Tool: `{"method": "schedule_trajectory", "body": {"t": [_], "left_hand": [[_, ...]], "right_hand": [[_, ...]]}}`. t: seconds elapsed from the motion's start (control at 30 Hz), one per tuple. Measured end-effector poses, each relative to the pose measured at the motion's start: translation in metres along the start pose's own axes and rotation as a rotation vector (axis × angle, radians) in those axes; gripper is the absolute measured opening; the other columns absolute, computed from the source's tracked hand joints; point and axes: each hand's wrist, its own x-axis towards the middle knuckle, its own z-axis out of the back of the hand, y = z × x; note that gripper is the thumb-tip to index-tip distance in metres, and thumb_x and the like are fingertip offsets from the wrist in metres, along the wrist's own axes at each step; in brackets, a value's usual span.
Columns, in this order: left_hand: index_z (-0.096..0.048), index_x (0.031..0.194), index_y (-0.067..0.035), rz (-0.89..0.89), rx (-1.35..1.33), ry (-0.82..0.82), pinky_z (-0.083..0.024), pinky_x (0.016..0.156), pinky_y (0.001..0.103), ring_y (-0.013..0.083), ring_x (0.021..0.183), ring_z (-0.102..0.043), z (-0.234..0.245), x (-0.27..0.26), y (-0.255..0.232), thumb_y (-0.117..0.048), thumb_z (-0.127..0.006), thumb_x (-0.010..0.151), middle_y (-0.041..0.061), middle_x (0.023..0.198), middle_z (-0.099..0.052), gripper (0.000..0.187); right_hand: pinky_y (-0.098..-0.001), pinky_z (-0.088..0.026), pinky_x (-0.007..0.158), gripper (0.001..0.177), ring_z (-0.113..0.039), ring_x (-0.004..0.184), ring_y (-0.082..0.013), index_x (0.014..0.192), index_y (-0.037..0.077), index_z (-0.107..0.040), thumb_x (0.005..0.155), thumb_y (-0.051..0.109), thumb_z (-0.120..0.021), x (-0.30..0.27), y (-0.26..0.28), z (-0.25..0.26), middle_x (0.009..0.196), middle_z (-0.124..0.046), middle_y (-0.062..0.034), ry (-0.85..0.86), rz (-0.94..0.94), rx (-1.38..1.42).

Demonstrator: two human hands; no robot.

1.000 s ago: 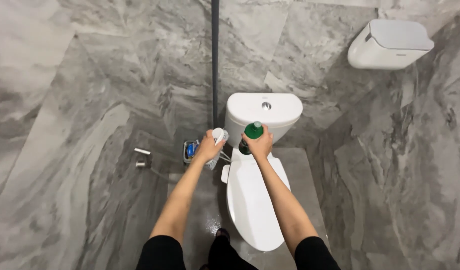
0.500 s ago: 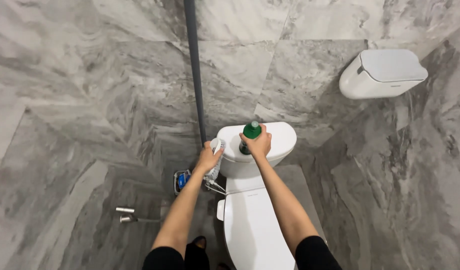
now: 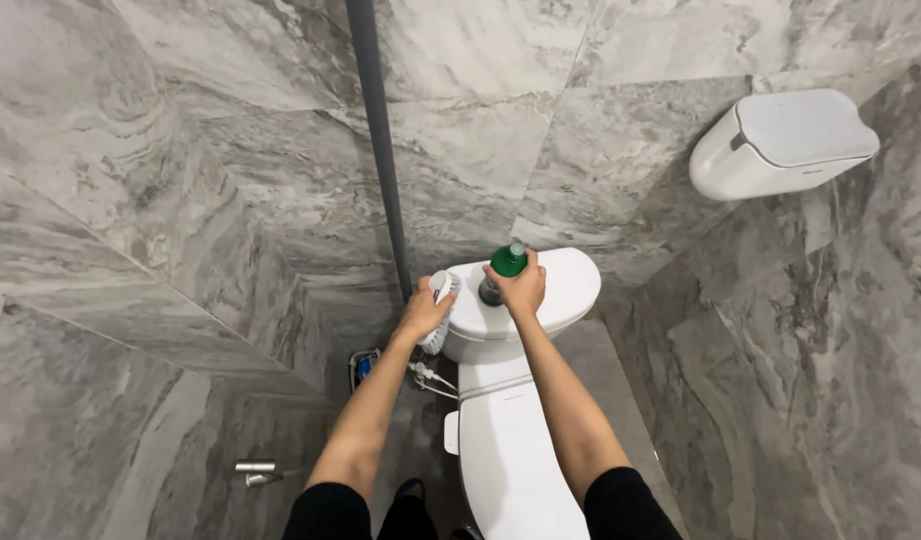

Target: Scrub the bathroom floor edges and rinse surfaces with water.

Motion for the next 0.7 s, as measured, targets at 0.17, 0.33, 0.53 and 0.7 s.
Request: {"method": "schedule_trajectory", "body": {"t": [0.17,0.33,0.53,0.7], "left_hand": [[-0.044,0.137,0.0,-0.002,-0.029,0.002,-0.05,0.1,0.048,0.0458,0.118,-0.063,-0.002,-0.011,-0.002,-0.05,-0.07,0.088,0.032,0.126,-0.064,0.075],[-0.045,0.137,0.001,0.006,-0.053,-0.027,-0.051,0.099,0.046,0.0452,0.117,-0.064,-0.011,-0.035,-0.002,-0.052,-0.07,0.088,0.031,0.121,-0.067,0.076],[-0.048,0.14,-0.005,0.086,0.045,-0.048,-0.038,0.102,0.063,0.0446,0.119,-0.063,-0.024,-0.094,-0.018,-0.062,-0.054,0.092,0.026,0.119,-0.071,0.074],[-0.057,0.136,-0.016,0.13,-0.078,-0.124,-0.033,0.104,0.063,0.0429,0.127,-0.053,-0.031,-0.142,-0.001,-0.062,-0.04,0.096,0.02,0.129,-0.067,0.064]], "right_hand": [[-0.0474,-0.052,0.09,0.095,-0.064,0.106,-0.0386,0.133,0.009,-0.057,0.057,0.05,-0.097,-0.008,-0.013,0.0,0.114,-0.066,-0.0188,-0.016,0.14,0.072],[-0.0497,-0.048,0.089,0.104,-0.058,0.104,-0.0428,0.135,-0.008,-0.046,0.062,0.048,-0.095,-0.059,-0.042,-0.012,0.114,-0.059,-0.0262,-0.321,0.341,0.085],[-0.0382,-0.053,0.091,0.073,-0.067,0.102,-0.0287,0.138,-0.002,-0.052,0.094,0.056,-0.062,-0.116,-0.089,-0.043,0.116,-0.069,-0.0203,0.453,-0.014,0.396],[-0.0356,-0.054,0.081,0.071,-0.064,0.106,-0.0165,0.144,0.017,-0.043,0.088,0.055,-0.064,-0.166,-0.017,0.039,0.125,-0.064,-0.005,1.053,-0.249,0.569]]}}
